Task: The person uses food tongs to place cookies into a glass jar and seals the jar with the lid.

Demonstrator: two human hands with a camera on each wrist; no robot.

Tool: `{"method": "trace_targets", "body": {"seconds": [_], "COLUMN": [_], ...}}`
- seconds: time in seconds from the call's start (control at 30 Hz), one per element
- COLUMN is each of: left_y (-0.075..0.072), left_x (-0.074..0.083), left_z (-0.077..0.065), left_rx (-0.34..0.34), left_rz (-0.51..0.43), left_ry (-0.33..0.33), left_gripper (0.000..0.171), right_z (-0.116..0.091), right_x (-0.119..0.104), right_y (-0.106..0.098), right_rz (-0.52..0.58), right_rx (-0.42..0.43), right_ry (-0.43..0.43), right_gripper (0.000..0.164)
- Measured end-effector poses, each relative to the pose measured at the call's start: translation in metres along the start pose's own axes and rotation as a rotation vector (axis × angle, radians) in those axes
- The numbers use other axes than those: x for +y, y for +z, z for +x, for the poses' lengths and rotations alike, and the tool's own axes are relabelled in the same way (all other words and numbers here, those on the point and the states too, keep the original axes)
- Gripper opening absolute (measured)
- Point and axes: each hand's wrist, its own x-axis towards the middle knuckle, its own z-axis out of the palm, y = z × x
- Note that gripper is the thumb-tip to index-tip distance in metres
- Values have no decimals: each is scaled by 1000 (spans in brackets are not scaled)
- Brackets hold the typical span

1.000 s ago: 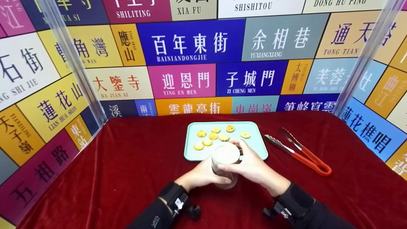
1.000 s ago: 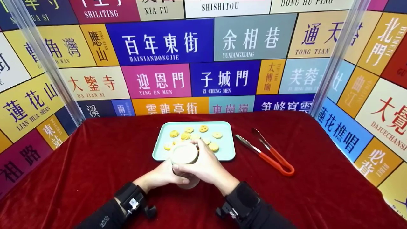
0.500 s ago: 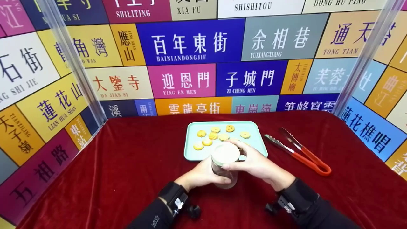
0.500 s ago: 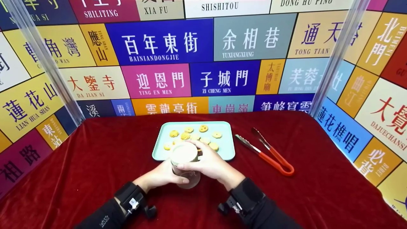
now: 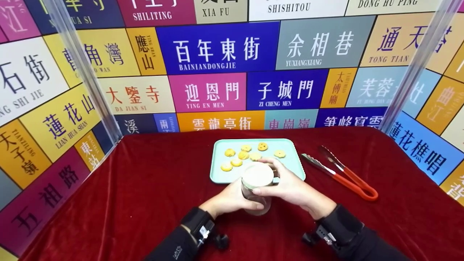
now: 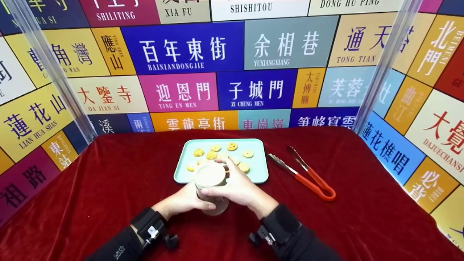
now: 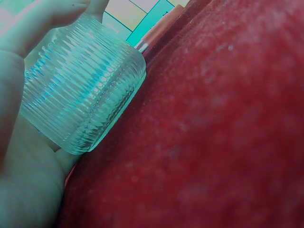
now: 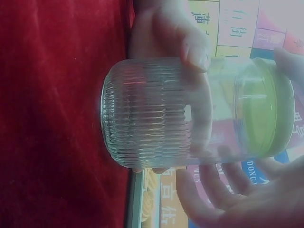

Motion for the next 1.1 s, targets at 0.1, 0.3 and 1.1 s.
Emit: {"method": "trace_targets", "body": {"seconds": [0.1,0.3,1.1], "left_y": [0,0,1], "left_x": [0,0,0], "left_z": [0,-1,0], "left_rx": [1,1,6], "left_rz": [2,15,-2], "left_ry": [-9,-22,-4], "left_gripper": [91,85,91], "right_z": [-1,-3,-2], "right_x": [-2,-7,-3], "right_y": [6,19,7], "right_rz": [-32,-72,-21], "right_rx": [55,187,72], "right_ry": [4,45,-27], "right_gripper": [95,97,79]}}
